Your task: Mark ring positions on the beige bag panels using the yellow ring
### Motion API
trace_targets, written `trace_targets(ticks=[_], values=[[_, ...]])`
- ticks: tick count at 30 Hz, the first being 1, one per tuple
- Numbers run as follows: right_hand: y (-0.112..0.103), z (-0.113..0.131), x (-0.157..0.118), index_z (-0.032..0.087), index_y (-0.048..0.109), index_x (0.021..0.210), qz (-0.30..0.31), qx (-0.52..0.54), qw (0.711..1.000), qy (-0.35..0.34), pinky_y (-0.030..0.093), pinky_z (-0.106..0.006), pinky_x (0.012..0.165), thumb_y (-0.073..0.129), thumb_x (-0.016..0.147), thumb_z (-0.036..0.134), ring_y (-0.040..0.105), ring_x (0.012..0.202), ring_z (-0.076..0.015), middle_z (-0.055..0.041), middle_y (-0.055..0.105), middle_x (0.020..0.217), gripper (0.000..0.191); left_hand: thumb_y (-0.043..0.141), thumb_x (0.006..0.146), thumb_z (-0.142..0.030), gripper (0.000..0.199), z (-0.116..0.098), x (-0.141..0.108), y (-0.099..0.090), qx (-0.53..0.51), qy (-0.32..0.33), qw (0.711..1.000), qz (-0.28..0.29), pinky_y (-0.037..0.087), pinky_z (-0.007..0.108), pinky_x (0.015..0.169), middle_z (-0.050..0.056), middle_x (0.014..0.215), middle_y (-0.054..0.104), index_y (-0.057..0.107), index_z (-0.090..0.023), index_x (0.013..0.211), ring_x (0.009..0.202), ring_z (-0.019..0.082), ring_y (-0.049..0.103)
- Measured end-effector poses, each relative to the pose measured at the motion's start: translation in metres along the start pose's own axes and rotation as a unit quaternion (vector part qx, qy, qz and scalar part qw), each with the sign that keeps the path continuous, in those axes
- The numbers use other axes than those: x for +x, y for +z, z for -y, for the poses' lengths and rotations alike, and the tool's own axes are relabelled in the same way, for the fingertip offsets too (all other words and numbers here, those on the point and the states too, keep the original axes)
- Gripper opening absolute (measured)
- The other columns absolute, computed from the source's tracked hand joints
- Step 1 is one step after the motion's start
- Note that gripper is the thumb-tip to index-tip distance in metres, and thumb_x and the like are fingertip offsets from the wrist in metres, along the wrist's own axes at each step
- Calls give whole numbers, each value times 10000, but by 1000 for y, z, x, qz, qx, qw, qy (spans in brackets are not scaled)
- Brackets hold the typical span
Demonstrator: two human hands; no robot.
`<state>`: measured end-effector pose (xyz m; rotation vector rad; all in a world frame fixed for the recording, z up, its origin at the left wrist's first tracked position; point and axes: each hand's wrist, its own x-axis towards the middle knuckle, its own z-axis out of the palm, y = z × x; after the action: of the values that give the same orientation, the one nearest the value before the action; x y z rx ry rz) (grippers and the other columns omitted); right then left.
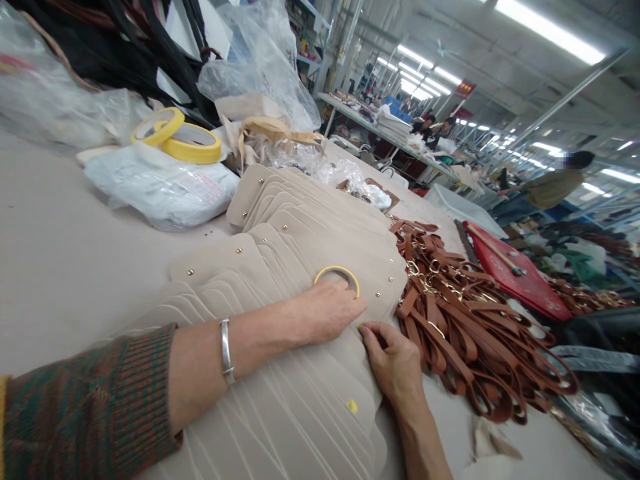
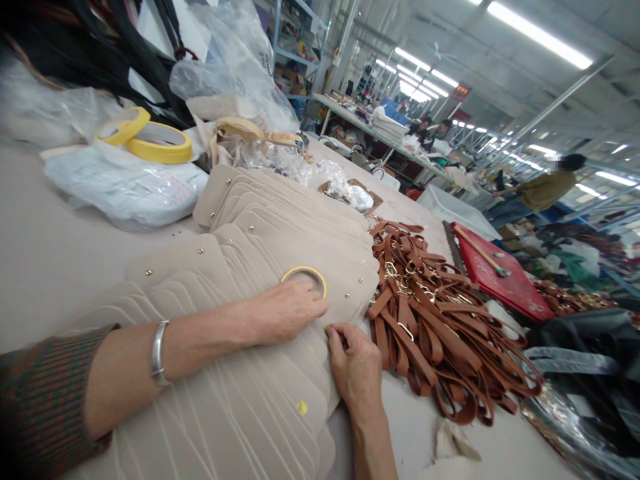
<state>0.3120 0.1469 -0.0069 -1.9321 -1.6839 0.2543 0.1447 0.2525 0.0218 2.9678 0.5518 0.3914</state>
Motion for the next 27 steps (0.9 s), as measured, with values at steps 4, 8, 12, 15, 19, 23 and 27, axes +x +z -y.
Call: trace_targets(ticks=[4, 8, 12, 15, 19, 23, 27], values=[[5, 6, 5, 223, 701, 794, -5, -68, 998, -8, 437, -272, 679, 523, 858, 342, 646, 705, -174, -27, 718, 781, 224, 457, 846, -60, 125, 0, -1, -2, -7, 4, 1000, 4, 419, 345, 658, 83, 825, 633, 531, -159, 837, 770, 241, 565], [1, 12, 8, 212, 704, 713, 14, -41, 999, 22, 412, -237, 624, 539, 840, 311, 617, 654, -149, -8, 699, 706, 230, 437, 820, -12, 182, -1, -2, -8, -38, -15, 999, -4, 438, 314, 672, 71, 836, 626, 533, -161, 857, 783, 219, 577], [-4, 13, 7, 173, 615, 517, 43, -22, 999, 22, 296, -225, 481, 556, 844, 371, 469, 486, -102, 29, 545, 508, 387, 454, 839, -34, 238, 1, -2, -10, -128, -9, 991, -41, 458, 258, 695, 37, 911, 657, 547, -187, 995, 834, 182, 614], [-7, 12, 7, 161, 553, 465, 63, 17, 997, 30, 254, -223, 460, 553, 847, 384, 390, 462, -85, 47, 442, 468, 442, 456, 877, -81, 236, 2, -2, -7, -173, 5, 983, -55, 462, 223, 690, 22, 911, 676, 542, -192, 1067, 805, 155, 630], [-13, 12, 8, 155, 693, 732, -1, 169, 984, 60, 370, -213, 510, 538, 860, 376, 484, 545, -111, 27, 545, 577, 299, 443, 933, -173, 247, 1, -2, -4, -162, -6, 984, -67, 466, 220, 649, 23, 853, 676, 504, -188, 1172, 732, 152, 639], [-19, 12, 8, 178, 707, 944, -72, 213, 974, 14, 475, -249, 603, 587, 846, 324, 593, 651, -145, -25, 664, 759, 213, 444, 951, -240, 402, -2, -3, -2, -115, -15, 991, -61, 476, 256, 615, 46, 880, 682, 344, -175, 1335, 730, 186, 660], [-20, 17, 7, 201, 677, 1014, -85, 159, 977, -111, 509, -274, 698, 588, 846, 205, 640, 797, -164, -60, 691, 921, 190, 429, 962, -242, 364, -4, -2, -3, -82, -3, 995, -48, 480, 265, 585, 55, 894, 675, 338, -150, 1301, 727, 192, 667]])
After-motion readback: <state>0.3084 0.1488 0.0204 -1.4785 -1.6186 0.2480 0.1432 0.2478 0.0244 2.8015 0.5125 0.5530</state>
